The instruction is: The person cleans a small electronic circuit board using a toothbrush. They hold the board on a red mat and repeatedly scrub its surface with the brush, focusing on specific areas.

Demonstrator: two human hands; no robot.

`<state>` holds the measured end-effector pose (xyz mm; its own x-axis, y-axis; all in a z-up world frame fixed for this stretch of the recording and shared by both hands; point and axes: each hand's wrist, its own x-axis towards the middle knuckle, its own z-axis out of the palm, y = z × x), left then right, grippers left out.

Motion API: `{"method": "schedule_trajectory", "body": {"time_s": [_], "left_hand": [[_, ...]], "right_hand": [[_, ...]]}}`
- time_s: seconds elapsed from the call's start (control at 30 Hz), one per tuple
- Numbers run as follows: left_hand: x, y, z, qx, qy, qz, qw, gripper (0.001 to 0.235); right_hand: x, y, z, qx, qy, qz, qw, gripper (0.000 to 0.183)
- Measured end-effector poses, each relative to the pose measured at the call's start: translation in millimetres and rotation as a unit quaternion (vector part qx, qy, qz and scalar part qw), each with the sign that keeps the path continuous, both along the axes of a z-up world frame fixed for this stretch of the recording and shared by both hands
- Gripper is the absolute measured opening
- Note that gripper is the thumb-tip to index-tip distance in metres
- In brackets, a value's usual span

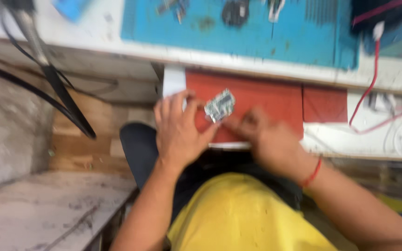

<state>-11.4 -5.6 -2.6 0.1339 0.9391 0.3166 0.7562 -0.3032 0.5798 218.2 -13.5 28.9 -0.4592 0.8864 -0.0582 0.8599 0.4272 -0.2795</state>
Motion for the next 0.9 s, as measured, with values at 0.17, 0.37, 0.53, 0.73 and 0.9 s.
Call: {"method": "schedule_trajectory", "body": {"time_s": [0.17, 0.37, 0.53, 0.73, 0.9], "left_hand": [[2.8, -1.0, 5.0, 0.010, -0.011, 0.009, 1.000, 0.047], [3.4, -0.3, 3.4, -0.003, -0.026, 0.009, 1.000, 0.045], [-5.7, 7.0, 8.9, -0.004, -0.030, 0.009, 1.000, 0.052], [2.4, 8.5, 11.5, -0.041, -0.048, 0.010, 0.998, 0.064], [-0.4, -0.1, 8.9, -0.022, -0.026, 0.004, 0.999, 0.058]], "right_hand": [[-4.7, 6.6, 1.3, -0.039, 0.018, -0.079, 0.996, 0.066], [-6.9, 3.5, 17.5, -0.059, -0.015, -0.092, 0.994, 0.063], [-30.8, 14.2, 17.9, -0.042, 0.036, -0.014, 0.998, 0.068], [-26.7, 3.0, 38.7, -0.142, -0.092, -0.052, 0.984, 0.072], [-26.0, 1.7, 19.8, -0.046, 0.031, 0.004, 0.998, 0.062]]}}
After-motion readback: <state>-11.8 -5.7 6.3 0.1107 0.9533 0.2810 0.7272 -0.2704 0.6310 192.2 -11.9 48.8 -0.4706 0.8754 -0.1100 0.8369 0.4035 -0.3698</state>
